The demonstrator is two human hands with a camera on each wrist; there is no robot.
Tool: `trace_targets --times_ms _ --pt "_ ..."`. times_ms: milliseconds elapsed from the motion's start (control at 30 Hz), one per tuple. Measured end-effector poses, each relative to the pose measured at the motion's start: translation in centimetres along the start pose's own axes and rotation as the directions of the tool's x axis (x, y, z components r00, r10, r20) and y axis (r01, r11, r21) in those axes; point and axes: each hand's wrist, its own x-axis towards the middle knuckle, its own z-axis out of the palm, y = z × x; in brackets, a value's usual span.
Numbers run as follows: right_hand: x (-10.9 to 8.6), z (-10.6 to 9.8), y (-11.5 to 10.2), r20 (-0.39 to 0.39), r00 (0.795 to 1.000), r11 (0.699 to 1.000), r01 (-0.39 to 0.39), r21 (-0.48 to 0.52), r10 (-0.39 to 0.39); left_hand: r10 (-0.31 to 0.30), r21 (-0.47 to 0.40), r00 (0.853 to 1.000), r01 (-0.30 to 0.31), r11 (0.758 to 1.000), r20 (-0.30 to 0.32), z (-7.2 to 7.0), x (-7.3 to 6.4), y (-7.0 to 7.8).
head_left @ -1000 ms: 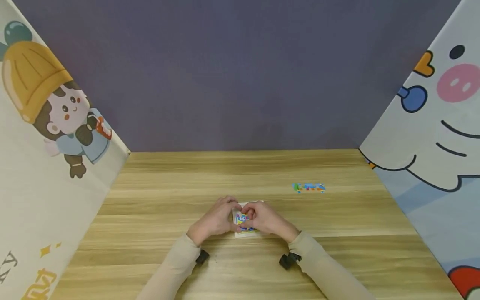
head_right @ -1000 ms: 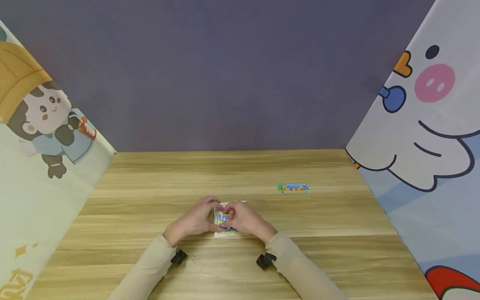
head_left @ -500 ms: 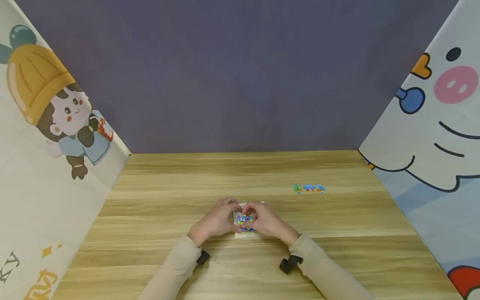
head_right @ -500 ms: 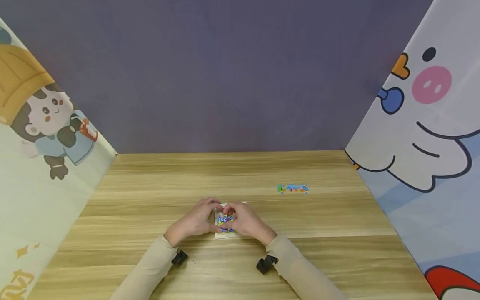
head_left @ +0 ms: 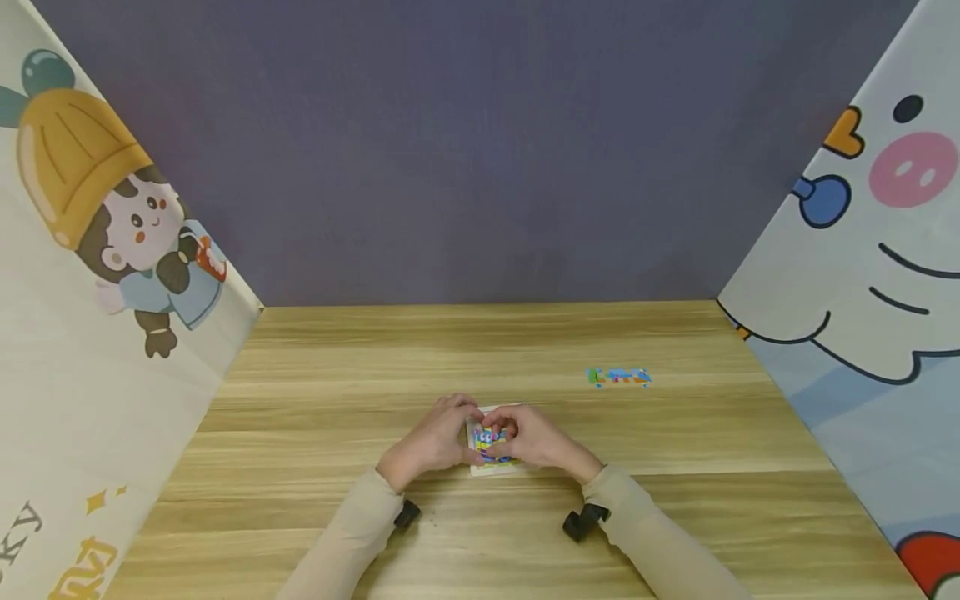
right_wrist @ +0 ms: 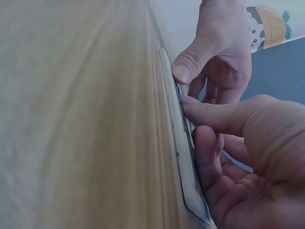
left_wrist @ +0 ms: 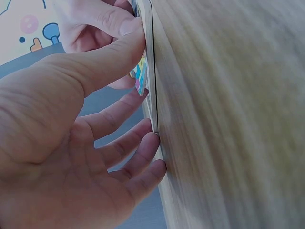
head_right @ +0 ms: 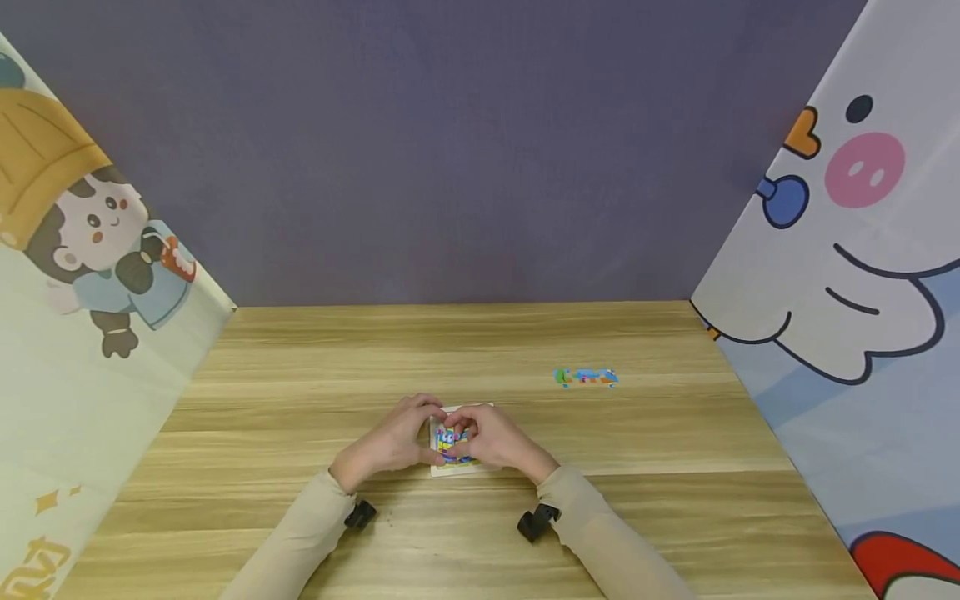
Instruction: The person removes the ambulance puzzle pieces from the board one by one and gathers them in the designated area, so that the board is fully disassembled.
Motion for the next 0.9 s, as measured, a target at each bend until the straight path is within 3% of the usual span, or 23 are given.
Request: trace_targets --times_ms 267,533,900 --pt "0.0 -0.3 0.3 -0.002 1.0 1.0 -0.006 0.013 0.006 -0.011 -0.004 1.0 0.011 1.0 0.012 0.1 0.0 0.0" --pt "-0.4 -0.5 0.9 -0.014 1.0 0.993 -0.017 0.113 0.019 -0.014 0.012 1.0 0.014 1.0 0.01 0.1 0.1 0.1" --pt "-0.8 -1.2 1.4 -0.029 0.999 0.998 0.029 0.061 -0.028 -0.021 -0.001 1.0 0.021 1.0 0.014 0.0 0.0 0.1"
